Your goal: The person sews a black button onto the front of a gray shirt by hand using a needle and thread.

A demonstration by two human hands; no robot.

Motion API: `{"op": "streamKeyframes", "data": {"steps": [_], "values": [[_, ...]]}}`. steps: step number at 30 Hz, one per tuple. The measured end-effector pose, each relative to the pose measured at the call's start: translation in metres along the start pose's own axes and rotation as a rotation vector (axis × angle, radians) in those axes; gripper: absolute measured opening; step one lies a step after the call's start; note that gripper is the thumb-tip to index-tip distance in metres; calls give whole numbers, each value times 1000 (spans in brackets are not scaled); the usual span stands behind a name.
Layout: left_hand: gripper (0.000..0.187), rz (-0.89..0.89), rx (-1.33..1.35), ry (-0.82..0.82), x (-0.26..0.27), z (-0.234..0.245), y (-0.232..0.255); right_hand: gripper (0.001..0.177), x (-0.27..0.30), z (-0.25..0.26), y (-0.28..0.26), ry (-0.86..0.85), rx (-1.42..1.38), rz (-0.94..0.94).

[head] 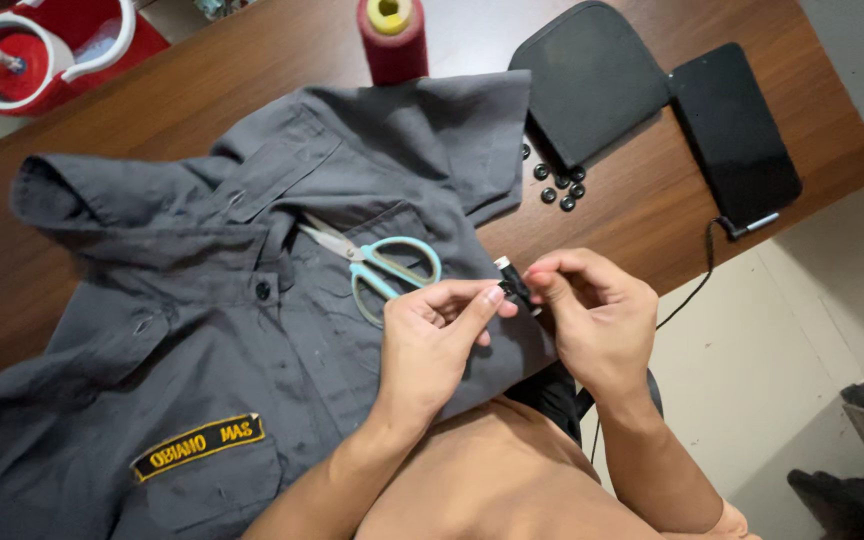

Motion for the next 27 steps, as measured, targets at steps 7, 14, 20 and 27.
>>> {"op": "streamKeyframes", "data": {"steps": [7, 14, 20, 27], "values": [[18, 14, 102, -3, 14, 13, 0, 10, 9, -12, -18, 6, 115, 132], [18, -29, 117, 29, 28, 27, 1, 13, 26, -32, -39, -92, 200, 258], [17, -142, -21, 122, 51, 45, 4, 10, 39, -55, -23, -324, 211, 168], [14, -286, -338, 312, 79, 75, 15, 8, 54, -85, -14, -423, 308, 143]]}}
Point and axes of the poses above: each hand's wrist, its own x-axis away from the middle knuckle, its own z-axis out of the back of the hand, y = z × x, the point moved 6 cm from there along -x, towards the middle knuckle, and after that the axes turned 2 degrees about -x, right-handed, at the moved point
